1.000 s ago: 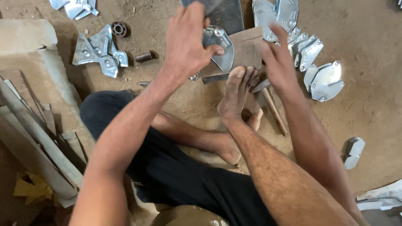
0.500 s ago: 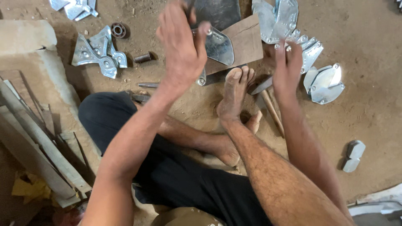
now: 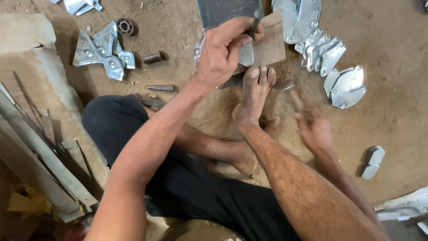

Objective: The person sits on the ground holding a punch against a galvanized metal bracket resting on a wooden block, and repeatedly strikes the punch with a hammer to shape or bend the bracket. They reposition the bracket and punch between strikes and continue hammering other spots on the piece.

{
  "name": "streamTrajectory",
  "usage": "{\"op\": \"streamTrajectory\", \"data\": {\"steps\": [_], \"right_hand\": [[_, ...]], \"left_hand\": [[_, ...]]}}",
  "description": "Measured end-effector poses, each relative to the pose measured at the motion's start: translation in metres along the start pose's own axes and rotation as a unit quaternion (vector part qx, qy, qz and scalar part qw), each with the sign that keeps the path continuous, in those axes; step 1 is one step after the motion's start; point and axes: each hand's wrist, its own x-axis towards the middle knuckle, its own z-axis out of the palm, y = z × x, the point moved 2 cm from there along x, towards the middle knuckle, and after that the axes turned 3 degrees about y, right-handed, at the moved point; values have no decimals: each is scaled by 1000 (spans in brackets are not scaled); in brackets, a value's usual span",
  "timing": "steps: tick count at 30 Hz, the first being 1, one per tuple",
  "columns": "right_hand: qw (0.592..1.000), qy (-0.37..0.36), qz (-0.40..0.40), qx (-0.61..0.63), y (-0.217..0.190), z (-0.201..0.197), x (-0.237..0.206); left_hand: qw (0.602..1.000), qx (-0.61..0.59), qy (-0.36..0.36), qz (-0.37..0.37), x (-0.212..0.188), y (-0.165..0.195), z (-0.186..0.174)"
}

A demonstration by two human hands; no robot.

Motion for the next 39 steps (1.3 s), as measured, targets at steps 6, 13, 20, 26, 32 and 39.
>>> {"op": "streamTrajectory", "data": {"steps": [6,13,20,26,32,39], "right_hand": [[984,1,-150,93,-71,-26,-26],[912,212,-347,-42,-232,22,-27],[910,78,-406,40,-132,-111,-28],[938,47,-342,-21,-115,-103,-23],[953,16,-301,-10,-123,-110,-30],[966,-4,-248,-79,-120,-106,-23]], "left_hand": [[999,44,-10,16,-3,1,3],[999,43,-19,18,-1,6,4],[996,85,-25,9,2,6,5],[996,77,-34,6,0,2,6],[995,85,-39,21,1,-4,8],[998,39,-51,18,-2,-5,9]]}}
